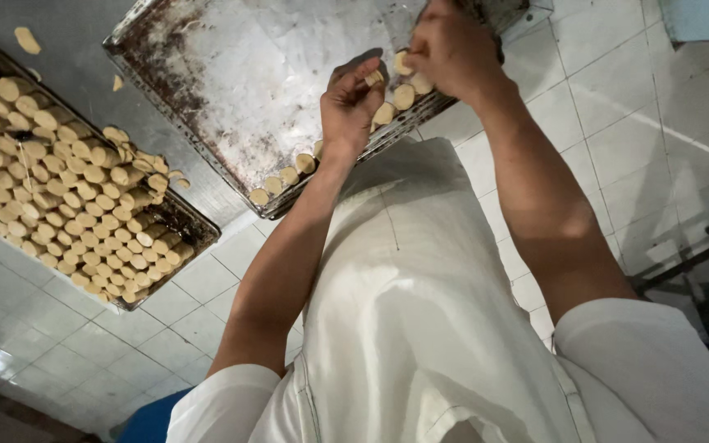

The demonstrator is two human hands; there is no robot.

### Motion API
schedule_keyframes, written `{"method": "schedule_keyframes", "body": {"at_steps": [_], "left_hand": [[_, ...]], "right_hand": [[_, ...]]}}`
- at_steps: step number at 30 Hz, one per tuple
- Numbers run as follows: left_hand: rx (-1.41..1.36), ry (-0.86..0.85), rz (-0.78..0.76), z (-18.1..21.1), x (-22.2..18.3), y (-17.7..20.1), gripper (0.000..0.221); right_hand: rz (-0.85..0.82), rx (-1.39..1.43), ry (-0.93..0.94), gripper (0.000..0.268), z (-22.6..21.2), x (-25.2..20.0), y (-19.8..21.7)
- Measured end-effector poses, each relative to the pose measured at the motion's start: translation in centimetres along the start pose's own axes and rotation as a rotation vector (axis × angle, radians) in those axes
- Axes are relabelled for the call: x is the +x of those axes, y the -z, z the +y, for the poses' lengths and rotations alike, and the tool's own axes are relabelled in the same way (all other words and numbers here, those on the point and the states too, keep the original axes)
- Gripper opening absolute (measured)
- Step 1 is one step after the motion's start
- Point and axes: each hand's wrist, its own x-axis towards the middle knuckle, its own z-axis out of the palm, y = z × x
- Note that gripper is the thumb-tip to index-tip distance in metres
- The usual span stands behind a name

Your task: The person arranges small circular pieces of dough onto baking trays by picking them up from a large tray and placing them in rows on a smaller tray.

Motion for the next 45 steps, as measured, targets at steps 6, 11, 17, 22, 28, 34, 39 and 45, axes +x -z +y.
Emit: {"method": "schedule_keyframes", "body": {"at_steps": [6,11,17,22,28,34,39,45], "left_hand": [[-0.103,0.069,-0.025,0.9,-1.1,1.0,0.045],[-0.112,0.07,0.105,1.1,-2.0,1.7,0.031],[-0.024,0.048,0.189,0.5,-2.8,2.9,0.018],[0.069,0.047,0.17,1.3,-3.9,4.0,0.013],[0.04,0.043,0.19,2.3,-4.4,5.0,0.012],[0.079,0.13,0.218,2.2,-5.5,6.9,0.009],[0.1,0.074,0.238,1.9,-6.0,8.1,0.008],[0.004,0.003,0.196,1.5,-7.2,9.8,0.005]], "right_hand": [[-0.086,0.36,0.161,0.026,-1.5,0.0,-0.3],[-0.138,0.347,0.133,0.021,-2.5,0.1,-1.8],[-0.064,0.123,0.099,0.027,-3.1,0.2,-2.6],[-0.141,0.329,0.256,0.025,-4.3,0.4,-3.1],[-0.205,0.145,0.074,0.025,-5.1,0.5,-4.6],[-0.127,0.291,0.345,0.021,-5.5,0.7,-6.3],[-0.097,0.015,0.164,0.022,-6.8,0.7,-7.1],[-0.192,0.309,0.222,0.022,-8.6,0.8,-7.8]]}}
